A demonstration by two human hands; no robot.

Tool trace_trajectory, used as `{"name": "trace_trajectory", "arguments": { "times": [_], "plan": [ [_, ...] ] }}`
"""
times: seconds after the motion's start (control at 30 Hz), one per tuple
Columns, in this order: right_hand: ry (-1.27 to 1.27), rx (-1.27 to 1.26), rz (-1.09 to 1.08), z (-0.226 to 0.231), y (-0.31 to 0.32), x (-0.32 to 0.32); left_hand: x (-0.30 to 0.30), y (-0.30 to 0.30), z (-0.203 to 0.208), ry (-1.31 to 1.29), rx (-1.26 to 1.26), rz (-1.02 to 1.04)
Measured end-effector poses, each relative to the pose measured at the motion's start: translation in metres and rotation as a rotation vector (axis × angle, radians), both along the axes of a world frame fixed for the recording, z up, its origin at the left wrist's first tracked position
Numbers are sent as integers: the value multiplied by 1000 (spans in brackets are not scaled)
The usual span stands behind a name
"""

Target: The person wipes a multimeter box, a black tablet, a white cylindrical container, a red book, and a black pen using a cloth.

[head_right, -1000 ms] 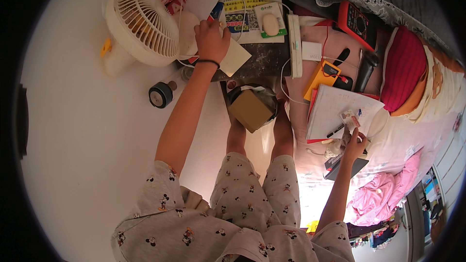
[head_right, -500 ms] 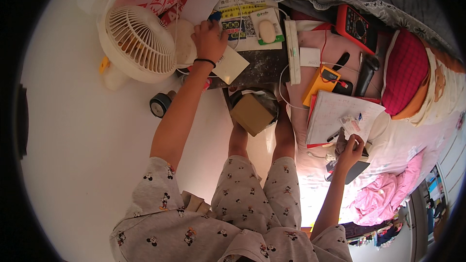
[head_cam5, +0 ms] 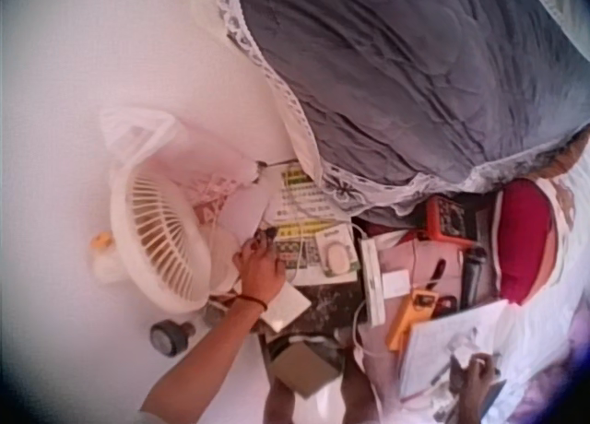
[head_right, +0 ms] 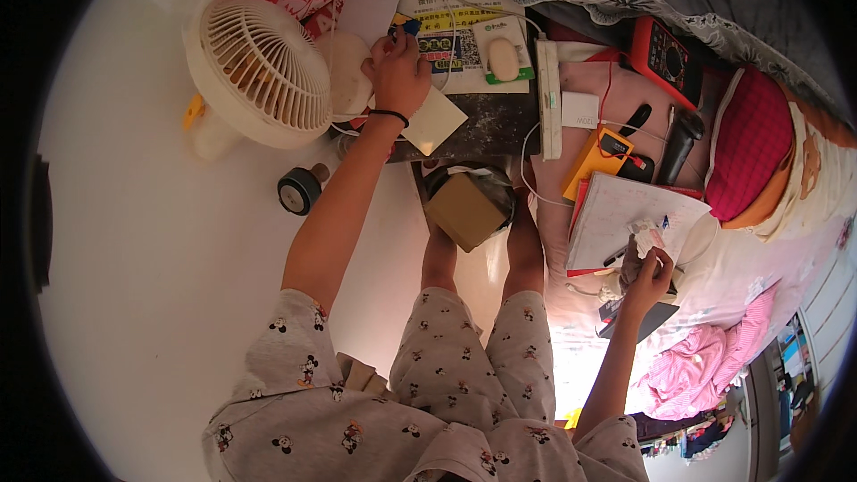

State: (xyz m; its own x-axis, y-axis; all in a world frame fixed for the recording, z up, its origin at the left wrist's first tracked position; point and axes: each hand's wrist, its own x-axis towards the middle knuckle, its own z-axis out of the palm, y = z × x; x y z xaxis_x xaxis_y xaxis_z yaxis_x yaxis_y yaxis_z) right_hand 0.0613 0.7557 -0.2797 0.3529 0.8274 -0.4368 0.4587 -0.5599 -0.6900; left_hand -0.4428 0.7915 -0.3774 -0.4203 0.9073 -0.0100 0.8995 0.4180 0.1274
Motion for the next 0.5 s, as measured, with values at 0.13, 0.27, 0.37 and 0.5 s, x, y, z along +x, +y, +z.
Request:
{"name": "trace_trajectory", "arguments": {
  "times": [0.13, 0.27, 0.37, 0.5],
  "plan": [
    [-71, 98, 100, 2, 3, -9, -10, -8, 0, -55, 112, -111],
    [38, -10, -15, 17, 6, -26, -25, -14, 3, -152, 109, -277],
    [70, -24, -30, 12, 5, -24, -32, -7, 3, -263, 224, -125],
    [41, -6, -5, 5, -1, -17, -10, 17, 7, -103, 217, -30]
  ]
}}
